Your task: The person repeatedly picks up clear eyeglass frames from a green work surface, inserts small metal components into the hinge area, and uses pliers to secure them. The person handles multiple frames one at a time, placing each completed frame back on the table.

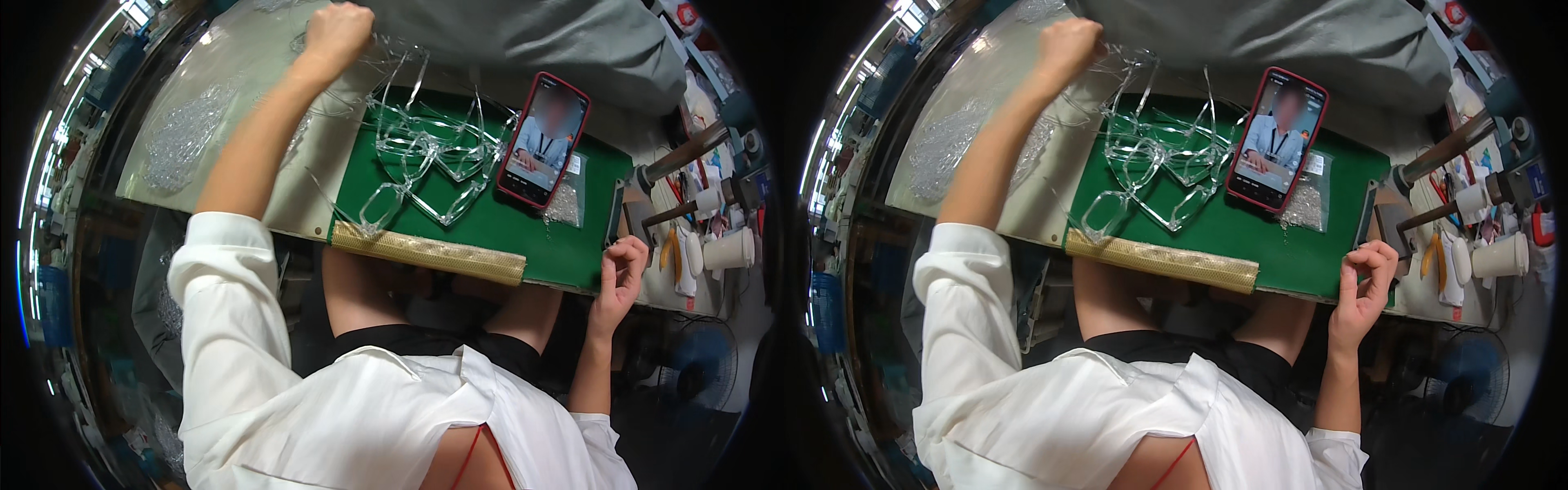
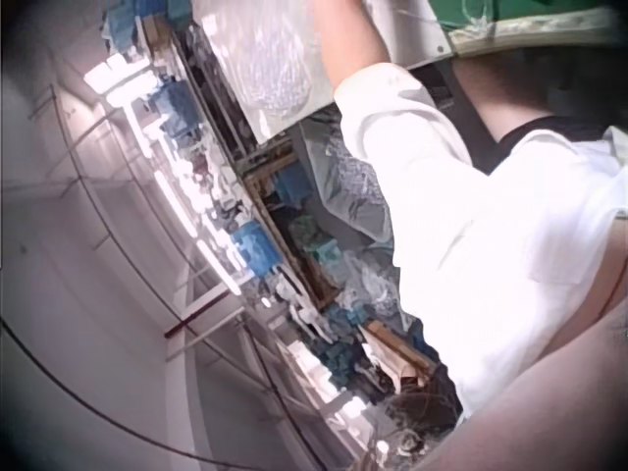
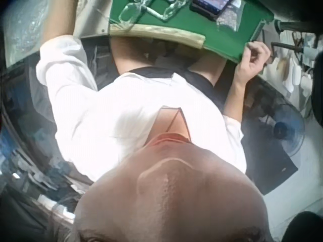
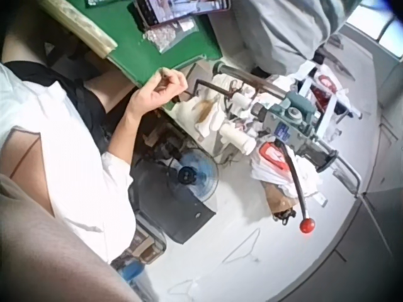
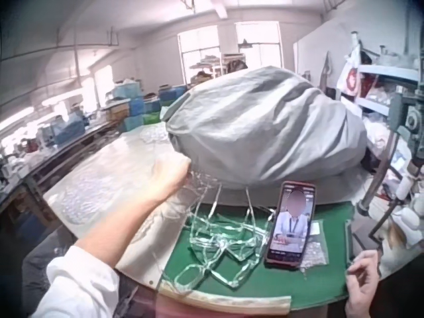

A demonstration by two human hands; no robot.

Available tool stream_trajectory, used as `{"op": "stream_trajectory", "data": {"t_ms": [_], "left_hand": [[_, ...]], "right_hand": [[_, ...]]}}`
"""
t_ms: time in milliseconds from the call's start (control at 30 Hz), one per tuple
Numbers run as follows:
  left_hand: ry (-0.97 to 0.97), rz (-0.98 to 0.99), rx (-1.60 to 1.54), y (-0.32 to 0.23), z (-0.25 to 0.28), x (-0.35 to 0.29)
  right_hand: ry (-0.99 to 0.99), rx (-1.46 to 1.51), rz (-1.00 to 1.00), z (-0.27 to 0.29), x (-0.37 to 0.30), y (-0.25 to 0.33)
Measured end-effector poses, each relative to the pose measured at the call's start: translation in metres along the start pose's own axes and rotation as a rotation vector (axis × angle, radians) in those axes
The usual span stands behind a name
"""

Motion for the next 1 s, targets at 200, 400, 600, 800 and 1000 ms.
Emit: {"op": "stream_trajectory", "data": {"t_ms": [200, 400, 600, 800, 1000], "left_hand": [[-0.296, -0.287, -0.307, 0.013, 0.115, 0.02], [0.146, 0.433, -1.244, 0.032, 0.13, -0.001], [0.44, 0.345, -1.92, 0.0, 0.135, -0.09], [0.688, 0.068, -2.356, -0.073, 0.129, -0.163], [0.711, 0.384, -2.335, -0.108, 0.135, -0.201]], "right_hand": [[0.009, 0.039, -0.02, 0.007, -0.006, -0.008], [0.408, -0.12, -0.059, -0.02, 0.005, 0.003], [0.518, -0.418, 0.117, -0.023, 0.017, -0.007], [0.574, -0.314, 0.063, -0.026, 0.009, -0.019], [0.544, -0.314, -0.015, -0.024, 0.006, -0.019]]}}
Point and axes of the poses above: each hand's wrist, its own x-axis towards the middle knuckle, its own z-axis out of the back of the hand, y = z × x, the point moved 4 cm from there along x, towards the middle knuckle, and after that the axes turned 10 degrees about z, right-handed, at the moved point
